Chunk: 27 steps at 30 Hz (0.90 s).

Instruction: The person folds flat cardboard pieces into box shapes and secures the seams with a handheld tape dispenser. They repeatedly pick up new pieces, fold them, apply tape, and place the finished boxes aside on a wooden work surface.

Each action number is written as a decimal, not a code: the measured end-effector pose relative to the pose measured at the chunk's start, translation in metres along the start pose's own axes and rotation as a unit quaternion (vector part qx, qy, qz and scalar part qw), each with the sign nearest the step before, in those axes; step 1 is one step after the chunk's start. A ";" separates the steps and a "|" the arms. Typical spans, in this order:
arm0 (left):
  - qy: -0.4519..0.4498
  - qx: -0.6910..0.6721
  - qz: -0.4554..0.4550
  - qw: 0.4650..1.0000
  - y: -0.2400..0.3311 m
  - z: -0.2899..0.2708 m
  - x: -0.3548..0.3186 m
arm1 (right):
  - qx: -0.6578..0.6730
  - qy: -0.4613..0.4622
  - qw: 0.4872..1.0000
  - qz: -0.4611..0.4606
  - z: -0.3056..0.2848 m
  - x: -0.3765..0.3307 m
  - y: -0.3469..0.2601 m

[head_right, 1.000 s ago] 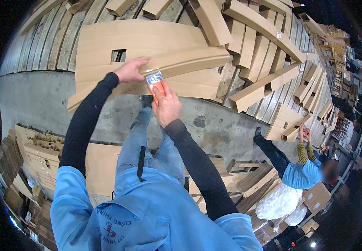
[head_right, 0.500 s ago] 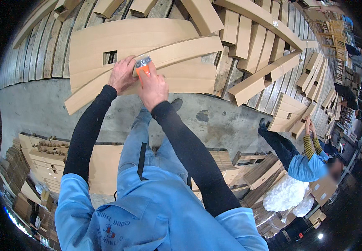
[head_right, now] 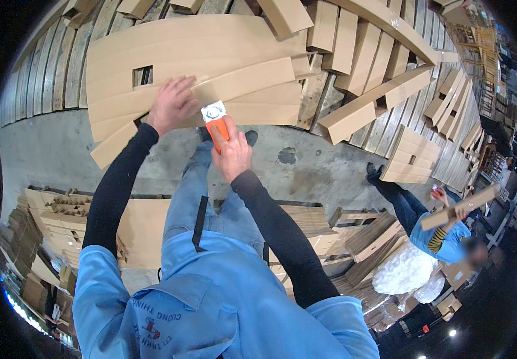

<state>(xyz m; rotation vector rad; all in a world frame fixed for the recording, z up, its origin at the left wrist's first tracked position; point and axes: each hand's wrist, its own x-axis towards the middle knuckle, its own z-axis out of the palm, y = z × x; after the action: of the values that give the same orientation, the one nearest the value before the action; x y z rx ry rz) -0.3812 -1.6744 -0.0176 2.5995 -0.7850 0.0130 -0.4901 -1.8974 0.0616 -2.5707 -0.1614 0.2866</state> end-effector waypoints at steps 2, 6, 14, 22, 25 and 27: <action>-0.027 0.030 -0.008 0.999 0.033 0.000 -0.003 | 0.004 -0.003 1.000 0.001 0.001 0.003 -0.001; -0.120 0.058 -0.051 0.990 0.042 -0.009 0.006 | 0.008 -0.003 1.000 -0.001 -0.003 0.003 0.001; -0.214 -0.086 -0.113 0.966 -0.011 -0.014 0.034 | 0.001 0.010 1.000 0.004 0.005 -0.038 0.011; -0.256 0.030 -0.117 0.959 -0.013 -0.017 0.056 | -0.067 -0.091 0.992 0.062 0.011 0.040 -0.010; -0.224 0.104 -0.135 0.960 0.004 -0.012 0.046 | -0.077 -0.086 0.991 0.063 0.020 0.042 -0.014; -0.220 0.174 -0.163 0.946 0.035 -0.020 0.054 | -0.101 -0.090 0.989 0.062 0.020 0.049 -0.015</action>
<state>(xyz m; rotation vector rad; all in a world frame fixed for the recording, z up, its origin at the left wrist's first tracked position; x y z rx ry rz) -0.3518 -1.7210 0.0217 3.0913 -0.5127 -0.5965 -0.4476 -1.8663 0.0446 -2.7589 -0.1011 0.5770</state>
